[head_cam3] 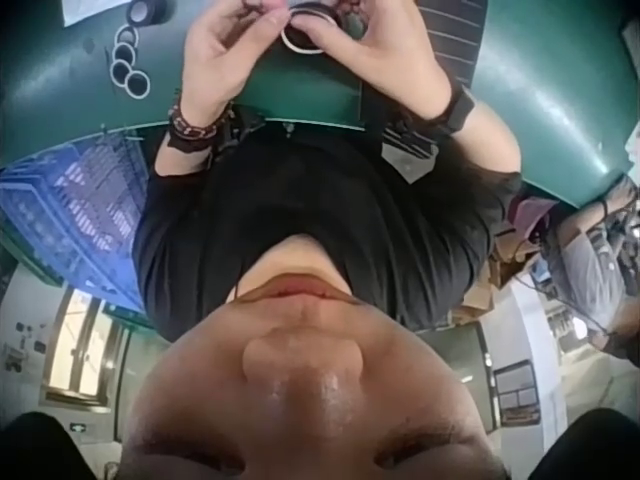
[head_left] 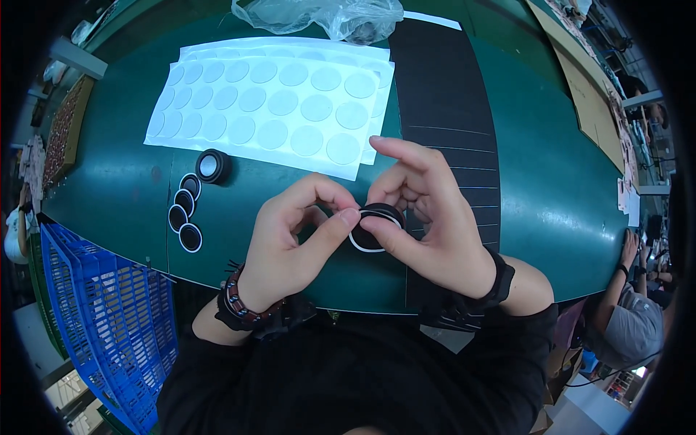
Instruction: Applying small circular adhesive seals to plastic components at a factory assembly line.
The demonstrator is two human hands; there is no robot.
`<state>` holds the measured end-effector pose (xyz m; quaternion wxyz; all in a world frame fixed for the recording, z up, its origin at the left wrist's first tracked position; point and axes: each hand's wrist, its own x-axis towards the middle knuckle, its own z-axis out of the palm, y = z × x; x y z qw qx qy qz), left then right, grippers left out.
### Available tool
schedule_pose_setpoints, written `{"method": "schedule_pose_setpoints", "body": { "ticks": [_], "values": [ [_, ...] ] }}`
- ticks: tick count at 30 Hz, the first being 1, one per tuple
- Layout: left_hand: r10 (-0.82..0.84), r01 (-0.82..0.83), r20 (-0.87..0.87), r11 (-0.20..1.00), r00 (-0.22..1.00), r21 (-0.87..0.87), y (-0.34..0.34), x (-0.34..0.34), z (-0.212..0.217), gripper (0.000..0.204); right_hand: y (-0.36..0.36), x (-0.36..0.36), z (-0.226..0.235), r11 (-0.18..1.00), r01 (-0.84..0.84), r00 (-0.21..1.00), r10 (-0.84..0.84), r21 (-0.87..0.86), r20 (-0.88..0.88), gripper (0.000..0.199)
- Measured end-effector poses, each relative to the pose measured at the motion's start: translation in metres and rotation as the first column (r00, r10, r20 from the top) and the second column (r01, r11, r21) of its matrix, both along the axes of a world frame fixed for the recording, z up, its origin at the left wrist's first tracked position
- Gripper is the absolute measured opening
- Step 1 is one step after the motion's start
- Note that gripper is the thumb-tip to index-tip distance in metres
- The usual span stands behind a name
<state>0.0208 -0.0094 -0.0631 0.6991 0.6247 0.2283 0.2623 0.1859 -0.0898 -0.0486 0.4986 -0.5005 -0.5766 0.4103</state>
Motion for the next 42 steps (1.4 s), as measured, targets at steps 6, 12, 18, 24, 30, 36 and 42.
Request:
{"method": "schedule_pose_setpoints", "body": {
  "ticks": [6, 12, 18, 24, 30, 36, 42],
  "values": [
    [0.165, -0.144, -0.068, 0.959, 0.984, 0.243, -0.008, 0.001, -0.004, 0.005, -0.006, 0.002, 0.004, 0.999, -0.013, 0.999, 0.01, -0.051, -0.052, 0.066],
    [0.027, -0.017, -0.037, 0.965, 0.999, 0.262, -0.008, 0.043, 0.001, 0.005, -0.017, 0.038, 0.023, 0.991, 0.051, 0.991, -0.034, -0.126, 0.132, 0.07],
    [0.195, -0.186, -0.013, 0.951, 0.981, 0.249, -0.033, 0.071, 0.007, 0.009, -0.025, 0.074, 0.01, 0.994, -0.022, 0.996, 0.012, 0.104, 0.091, 0.066],
    [0.052, -0.06, 0.112, 0.996, 0.992, 0.07, -0.051, 0.099, 0.019, 0.011, -0.047, 0.099, 0.018, 0.987, -0.057, 0.998, 0.053, 0.15, 0.028, 0.066],
    [0.078, -0.08, 0.045, 0.995, 0.996, 0.064, -0.056, 0.106, 0.021, 0.012, -0.051, 0.107, 0.014, 0.985, -0.056, 0.998, 0.054, 0.166, 0.019, 0.066],
    [0.112, -0.116, 0.041, 0.987, 0.993, 0.113, -0.061, 0.116, 0.026, 0.013, -0.052, 0.111, 0.013, 0.985, -0.018, 0.999, 0.012, 0.17, 0.036, 0.067],
    [0.089, -0.088, -0.005, 0.992, 0.996, 0.087, -0.056, 0.106, 0.028, 0.007, -0.046, 0.107, 0.012, 0.977, -0.071, 0.985, 0.036, 0.202, 0.171, 0.066]
  ]
}}
